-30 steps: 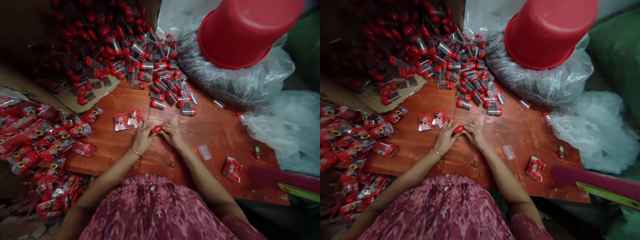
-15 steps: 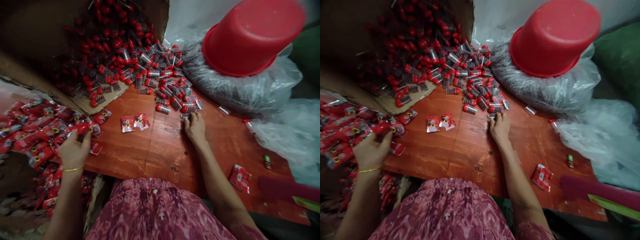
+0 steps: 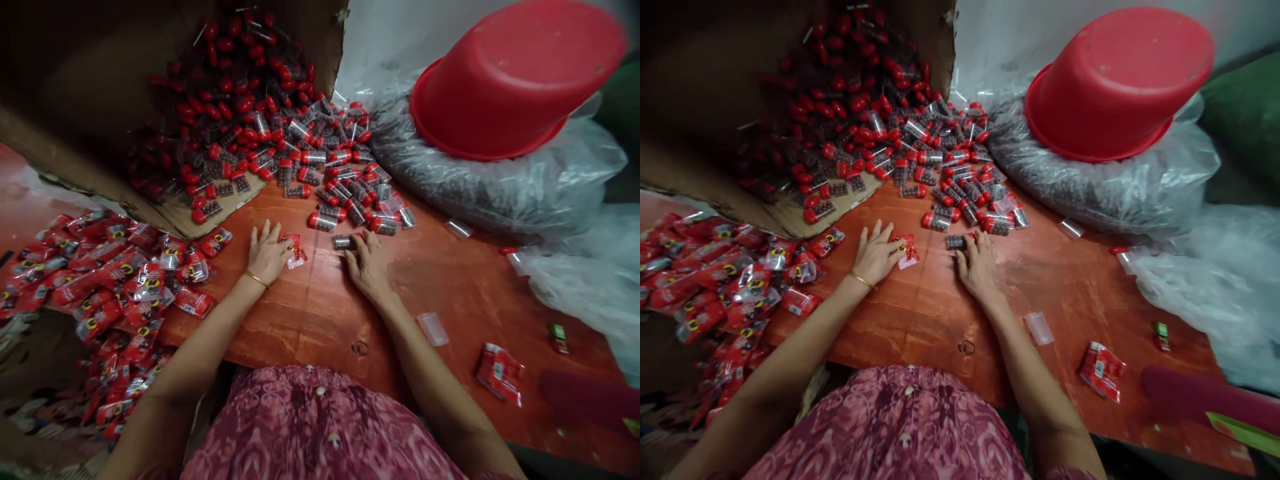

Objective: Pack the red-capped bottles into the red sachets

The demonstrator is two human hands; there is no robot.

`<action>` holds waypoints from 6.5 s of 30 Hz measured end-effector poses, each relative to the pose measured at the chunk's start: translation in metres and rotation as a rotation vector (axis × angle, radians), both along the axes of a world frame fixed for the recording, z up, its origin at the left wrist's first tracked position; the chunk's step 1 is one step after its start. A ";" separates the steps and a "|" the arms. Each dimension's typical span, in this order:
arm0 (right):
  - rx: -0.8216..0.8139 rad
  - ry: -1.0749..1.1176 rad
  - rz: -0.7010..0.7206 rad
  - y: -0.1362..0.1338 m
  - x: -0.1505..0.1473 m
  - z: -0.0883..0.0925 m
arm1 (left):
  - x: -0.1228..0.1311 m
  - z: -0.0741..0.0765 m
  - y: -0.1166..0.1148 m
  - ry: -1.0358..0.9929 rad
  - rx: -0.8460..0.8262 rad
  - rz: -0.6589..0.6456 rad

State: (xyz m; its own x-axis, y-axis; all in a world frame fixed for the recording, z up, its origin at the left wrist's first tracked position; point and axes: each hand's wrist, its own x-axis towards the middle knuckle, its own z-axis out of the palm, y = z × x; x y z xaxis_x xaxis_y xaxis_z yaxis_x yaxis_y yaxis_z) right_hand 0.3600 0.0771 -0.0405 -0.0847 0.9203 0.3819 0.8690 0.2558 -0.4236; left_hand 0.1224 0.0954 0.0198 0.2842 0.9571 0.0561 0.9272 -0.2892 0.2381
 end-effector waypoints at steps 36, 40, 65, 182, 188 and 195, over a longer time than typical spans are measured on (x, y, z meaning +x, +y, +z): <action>-0.254 1.153 0.048 -0.032 -0.081 0.063 | 0.044 0.026 -0.046 -0.947 -0.154 0.327; -0.194 0.950 0.011 -0.039 -0.076 0.056 | 0.048 0.026 -0.057 -1.403 -0.621 0.427; -0.158 -0.248 -0.251 -0.053 -0.003 0.038 | 0.048 0.032 -0.049 -1.774 -0.806 0.750; -0.284 0.837 -0.141 -0.029 -0.046 0.042 | 0.052 0.003 -0.035 -1.070 -0.360 0.341; -0.263 0.947 -0.146 -0.016 -0.035 0.048 | 0.057 0.015 -0.024 -0.241 -0.117 0.103; -0.288 1.037 -0.097 -0.029 -0.044 0.053 | 0.054 0.019 -0.011 -0.057 -0.065 0.109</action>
State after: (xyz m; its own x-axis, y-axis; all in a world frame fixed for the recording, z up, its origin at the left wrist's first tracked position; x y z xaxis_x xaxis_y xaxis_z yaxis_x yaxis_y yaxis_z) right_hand 0.3161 0.0481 0.0125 0.2336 0.9723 -0.0065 0.0631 -0.0218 -0.9978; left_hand 0.1763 0.0841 0.0387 0.1764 0.9843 0.0061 0.9368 -0.1697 0.3059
